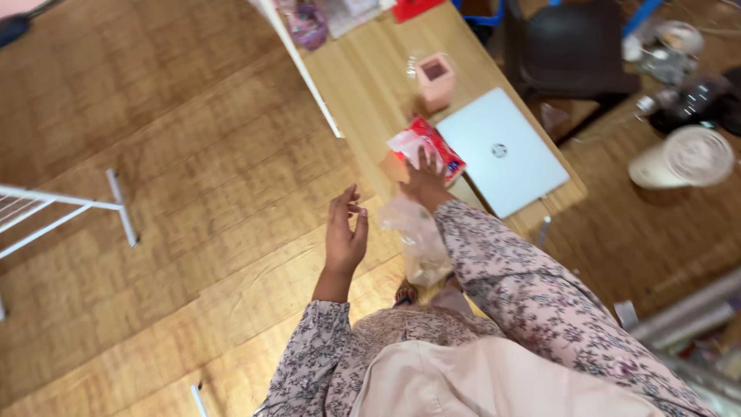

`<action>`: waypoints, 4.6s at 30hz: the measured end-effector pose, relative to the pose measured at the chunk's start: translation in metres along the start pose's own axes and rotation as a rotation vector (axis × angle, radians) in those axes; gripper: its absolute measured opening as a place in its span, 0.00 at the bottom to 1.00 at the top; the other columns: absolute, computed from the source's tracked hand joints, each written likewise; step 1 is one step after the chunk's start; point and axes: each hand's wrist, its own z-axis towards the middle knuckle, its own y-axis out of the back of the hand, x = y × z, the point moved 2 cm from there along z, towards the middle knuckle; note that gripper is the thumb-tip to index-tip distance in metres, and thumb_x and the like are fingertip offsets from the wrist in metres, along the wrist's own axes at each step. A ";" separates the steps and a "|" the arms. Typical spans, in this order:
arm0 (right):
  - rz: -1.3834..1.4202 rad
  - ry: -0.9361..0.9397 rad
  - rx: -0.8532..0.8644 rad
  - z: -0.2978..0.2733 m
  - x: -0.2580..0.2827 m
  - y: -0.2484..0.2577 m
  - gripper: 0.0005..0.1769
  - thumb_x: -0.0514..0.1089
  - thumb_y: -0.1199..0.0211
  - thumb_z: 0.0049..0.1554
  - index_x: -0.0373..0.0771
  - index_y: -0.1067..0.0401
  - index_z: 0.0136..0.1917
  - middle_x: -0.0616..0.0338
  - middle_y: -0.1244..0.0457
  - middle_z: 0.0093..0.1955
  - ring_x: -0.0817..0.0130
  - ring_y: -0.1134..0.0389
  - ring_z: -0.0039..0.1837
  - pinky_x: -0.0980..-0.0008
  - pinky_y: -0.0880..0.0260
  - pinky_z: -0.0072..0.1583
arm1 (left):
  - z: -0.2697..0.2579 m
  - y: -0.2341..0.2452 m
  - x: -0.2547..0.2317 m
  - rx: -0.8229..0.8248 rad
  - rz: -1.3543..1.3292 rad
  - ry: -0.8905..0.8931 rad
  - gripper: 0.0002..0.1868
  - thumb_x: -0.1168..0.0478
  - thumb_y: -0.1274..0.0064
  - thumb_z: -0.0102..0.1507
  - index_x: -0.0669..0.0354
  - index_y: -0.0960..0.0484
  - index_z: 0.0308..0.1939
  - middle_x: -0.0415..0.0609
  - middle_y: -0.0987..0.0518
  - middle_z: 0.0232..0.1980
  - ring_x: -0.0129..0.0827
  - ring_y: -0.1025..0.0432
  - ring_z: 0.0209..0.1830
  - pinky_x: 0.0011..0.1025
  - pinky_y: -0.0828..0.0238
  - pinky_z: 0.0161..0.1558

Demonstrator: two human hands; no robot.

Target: The person arranges blue and red artificial roses on a table, then wipes the glass surface of a display case with a tissue. They handle small boxes, a tissue pack, and a hanging keyring display while moving between the table and the case.

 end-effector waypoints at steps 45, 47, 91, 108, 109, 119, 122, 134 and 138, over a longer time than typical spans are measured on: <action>1.371 -1.190 -1.626 -0.748 -0.078 -0.108 0.11 0.36 0.36 0.59 0.37 0.22 0.56 0.63 0.31 0.49 0.78 0.34 0.49 0.76 0.33 0.51 | -0.294 -0.264 -0.346 2.084 -0.542 -0.653 0.12 0.56 0.49 0.70 0.59 0.18 0.50 0.49 0.18 0.37 0.28 0.27 0.33 0.29 0.28 0.37; 1.346 -1.403 -1.612 -0.778 -0.068 -0.120 0.11 0.36 0.35 0.61 0.37 0.20 0.57 0.59 0.35 0.44 0.75 0.39 0.46 0.73 0.38 0.47 | -0.338 -0.266 -0.367 2.087 -0.524 -0.865 0.14 0.53 0.49 0.70 0.58 0.18 0.50 0.53 0.19 0.38 0.34 0.26 0.29 0.31 0.29 0.35; 0.613 -2.314 -0.900 -0.902 -0.143 -0.267 0.42 0.65 0.60 0.67 0.47 0.65 0.86 0.59 0.69 0.89 0.59 0.70 0.88 0.42 0.74 0.81 | -0.585 -0.415 -0.476 1.737 -0.569 -1.814 0.19 0.53 0.40 0.63 0.51 0.17 0.57 0.49 0.32 0.60 0.42 0.37 0.55 0.51 0.41 0.57; 0.675 -2.578 -0.785 -1.032 -0.314 -0.264 0.30 0.44 0.68 0.71 0.35 0.58 0.85 0.48 0.60 0.88 0.51 0.64 0.87 0.47 0.78 0.83 | -0.526 -0.453 -0.496 1.753 -0.569 -1.814 0.13 0.61 0.45 0.61 0.55 0.18 0.49 0.51 0.31 0.64 0.47 0.36 0.58 0.46 0.35 0.60; 0.633 -2.466 -0.822 -1.006 -0.327 -0.251 0.30 0.47 0.69 0.69 0.45 0.59 0.83 0.57 0.63 0.87 0.58 0.67 0.87 0.41 0.78 0.79 | -0.523 -0.452 -0.497 1.780 -0.663 -1.748 0.16 0.62 0.46 0.63 0.56 0.18 0.55 0.52 0.31 0.64 0.47 0.35 0.58 0.46 0.35 0.62; 0.589 -2.185 -0.727 -0.889 -0.216 -0.233 0.45 0.68 0.63 0.64 0.47 0.65 0.85 0.61 0.70 0.88 0.60 0.71 0.86 0.43 0.79 0.79 | -0.541 -0.464 -0.491 1.925 -1.016 -1.709 0.24 0.53 0.60 0.73 0.60 0.28 0.70 0.55 0.31 0.74 0.50 0.40 0.78 0.50 0.51 0.79; 0.587 -2.394 -0.679 -0.957 -0.193 -0.259 0.42 0.67 0.68 0.67 0.48 0.71 0.86 0.62 0.74 0.89 0.60 0.75 0.88 0.43 0.80 0.80 | -0.537 -0.467 -0.484 1.960 -1.004 -1.730 0.24 0.54 0.60 0.73 0.60 0.29 0.71 0.55 0.32 0.76 0.50 0.42 0.80 0.51 0.55 0.80; 0.706 -2.383 -0.649 -0.964 -0.330 -0.229 0.44 0.67 0.68 0.68 0.40 0.68 0.86 0.55 0.73 0.88 0.55 0.76 0.85 0.40 0.84 0.77 | -0.538 -0.473 -0.481 2.009 -0.989 -1.661 0.23 0.54 0.61 0.73 0.56 0.28 0.70 0.54 0.34 0.77 0.48 0.46 0.82 0.51 0.62 0.82; 0.471 -2.237 -0.707 -0.861 -0.289 -0.201 0.40 0.66 0.66 0.67 0.47 0.62 0.86 0.63 0.70 0.88 0.62 0.71 0.87 0.46 0.78 0.80 | -0.538 -0.477 -0.479 2.037 -0.969 -1.664 0.23 0.55 0.63 0.73 0.57 0.29 0.70 0.54 0.36 0.78 0.48 0.49 0.83 0.52 0.65 0.82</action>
